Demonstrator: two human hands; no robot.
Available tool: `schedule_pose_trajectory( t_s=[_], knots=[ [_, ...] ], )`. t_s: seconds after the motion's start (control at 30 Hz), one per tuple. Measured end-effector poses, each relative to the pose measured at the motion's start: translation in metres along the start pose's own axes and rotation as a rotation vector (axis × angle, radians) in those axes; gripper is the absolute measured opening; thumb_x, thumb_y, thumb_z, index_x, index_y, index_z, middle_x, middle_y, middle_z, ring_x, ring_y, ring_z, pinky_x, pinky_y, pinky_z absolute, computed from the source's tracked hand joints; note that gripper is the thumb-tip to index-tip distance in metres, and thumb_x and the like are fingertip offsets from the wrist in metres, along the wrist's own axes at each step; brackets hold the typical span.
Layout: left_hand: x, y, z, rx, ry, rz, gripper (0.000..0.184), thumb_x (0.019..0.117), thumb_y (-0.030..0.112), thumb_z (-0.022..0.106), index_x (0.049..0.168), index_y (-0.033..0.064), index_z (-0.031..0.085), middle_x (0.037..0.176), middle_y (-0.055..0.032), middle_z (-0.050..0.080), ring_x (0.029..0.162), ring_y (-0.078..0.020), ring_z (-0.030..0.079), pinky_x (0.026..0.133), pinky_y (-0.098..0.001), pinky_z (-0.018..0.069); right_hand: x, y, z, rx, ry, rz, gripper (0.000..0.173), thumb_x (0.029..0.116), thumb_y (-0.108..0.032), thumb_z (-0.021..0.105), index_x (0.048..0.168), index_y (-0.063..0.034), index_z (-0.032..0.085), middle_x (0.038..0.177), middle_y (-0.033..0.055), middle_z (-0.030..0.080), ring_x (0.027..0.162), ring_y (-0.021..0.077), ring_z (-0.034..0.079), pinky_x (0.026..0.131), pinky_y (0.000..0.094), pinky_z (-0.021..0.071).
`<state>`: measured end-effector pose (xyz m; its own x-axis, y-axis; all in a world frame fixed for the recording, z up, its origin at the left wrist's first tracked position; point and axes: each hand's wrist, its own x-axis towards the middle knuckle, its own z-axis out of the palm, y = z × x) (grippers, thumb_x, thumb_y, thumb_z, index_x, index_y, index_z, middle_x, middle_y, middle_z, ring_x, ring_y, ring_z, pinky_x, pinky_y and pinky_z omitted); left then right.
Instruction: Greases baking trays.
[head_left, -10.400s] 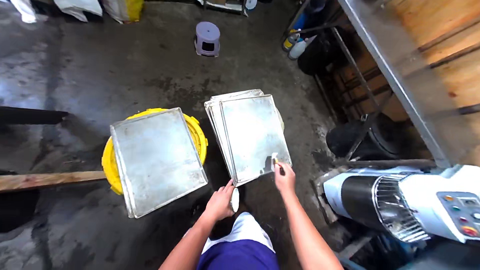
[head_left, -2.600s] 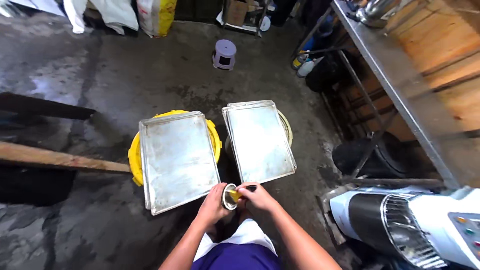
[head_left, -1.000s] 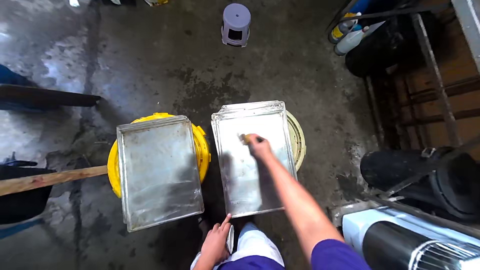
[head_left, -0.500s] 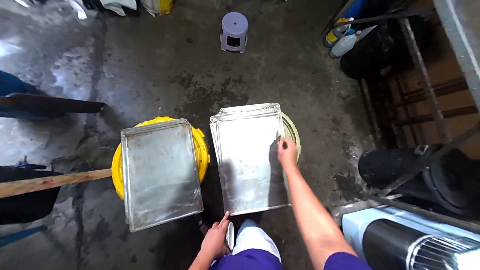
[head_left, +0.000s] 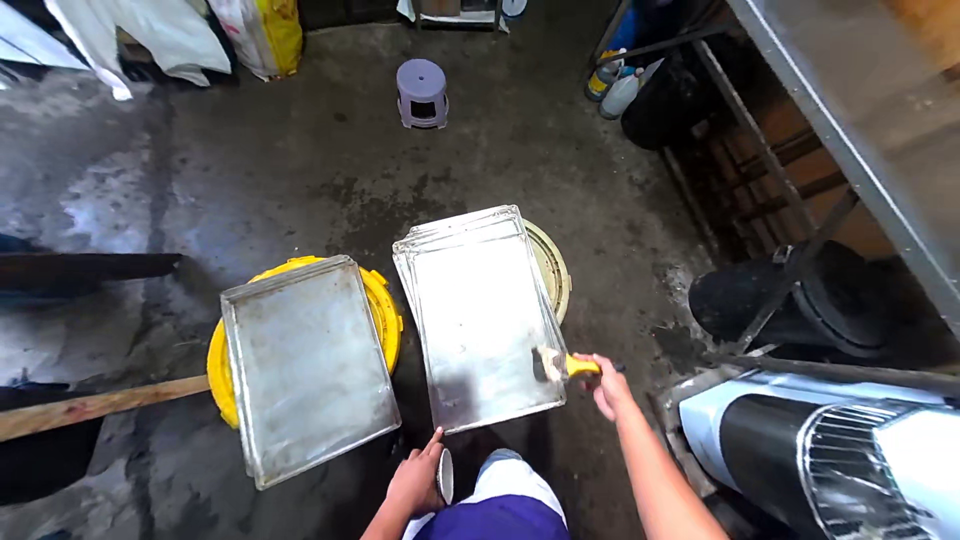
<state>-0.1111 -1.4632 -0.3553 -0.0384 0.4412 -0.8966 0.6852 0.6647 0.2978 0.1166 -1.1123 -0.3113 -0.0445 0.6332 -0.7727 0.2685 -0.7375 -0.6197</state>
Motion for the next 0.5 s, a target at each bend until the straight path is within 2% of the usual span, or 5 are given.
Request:
schedule_pose_trajectory(
  t_s=[0.1, 0.17, 0.27, 0.37, 0.5],
  knots=[
    [-0.003, -0.025, -0.012, -0.274, 0.030, 0.177, 0.115, 0.0585, 0.045, 0.095, 0.155, 0.0125, 0.041, 0.157, -0.0095, 0.047, 0.136, -0.0356, 0.052, 0.109, -0.0580, 0.0455, -0.020, 0.067, -0.002, 0.084, -0.004, 0.152, 0.042, 0.1106, -0.030, 0.034, 0.119, -0.0013, 0.064, 0.115, 0.0155, 0.067, 0.103, 0.0278, 0.063, 0.087, 0.0494, 0.0521],
    [0.002, -0.040, -0.019, -0.764, 0.176, 0.306, 0.098, 0.0573, 0.033, 0.095, 0.141, 0.0029, 0.054, 0.141, -0.0210, 0.056, 0.132, -0.0329, 0.053, 0.113, -0.0492, 0.0445, -0.023, 0.089, 0.000, 0.142, 0.035, 0.165, 0.039, 0.1095, -0.028, 0.036, 0.114, -0.0026, 0.064, 0.118, 0.0127, 0.068, 0.108, 0.0260, 0.063, 0.089, 0.0493, 0.0513],
    [0.018, -0.034, -0.026, -1.432, 0.393, 0.350, 0.077, 0.0746, 0.013, 0.081, 0.140, -0.0040, 0.045, 0.127, -0.0198, 0.065, 0.116, -0.0254, 0.065, 0.100, -0.0429, 0.0557, -0.028, 0.101, 0.001, 0.096, 0.020, 0.182, 0.039, 0.1092, -0.029, 0.036, 0.111, -0.0047, 0.066, 0.116, 0.0101, 0.070, 0.108, 0.0241, 0.064, 0.087, 0.0477, 0.0518],
    [0.037, -0.029, -0.036, -1.694, 0.563, 0.213, 0.055, 0.0959, 0.013, 0.065, 0.145, -0.0016, 0.043, 0.129, -0.0207, 0.063, 0.113, -0.0250, 0.064, 0.098, -0.0429, 0.0545, -0.042, 0.110, 0.018, -0.020, -0.016, 0.192, 0.043, 0.1107, -0.032, 0.036, 0.109, -0.0041, 0.068, 0.102, 0.0118, 0.070, 0.094, 0.0244, 0.063, 0.080, 0.0451, 0.0509],
    [0.027, -0.058, -0.039, -1.818, 0.772, 0.208, 0.051, 0.0973, 0.016, 0.065, 0.142, -0.0028, 0.048, 0.130, -0.0204, 0.063, 0.115, -0.0249, 0.064, 0.100, -0.0430, 0.0532, -0.086, 0.132, 0.056, -0.132, -0.088, 0.151, 0.046, 0.1120, -0.033, 0.035, 0.110, -0.0029, 0.069, 0.100, 0.0135, 0.070, 0.088, 0.0252, 0.064, 0.075, 0.0441, 0.0522]
  ],
)
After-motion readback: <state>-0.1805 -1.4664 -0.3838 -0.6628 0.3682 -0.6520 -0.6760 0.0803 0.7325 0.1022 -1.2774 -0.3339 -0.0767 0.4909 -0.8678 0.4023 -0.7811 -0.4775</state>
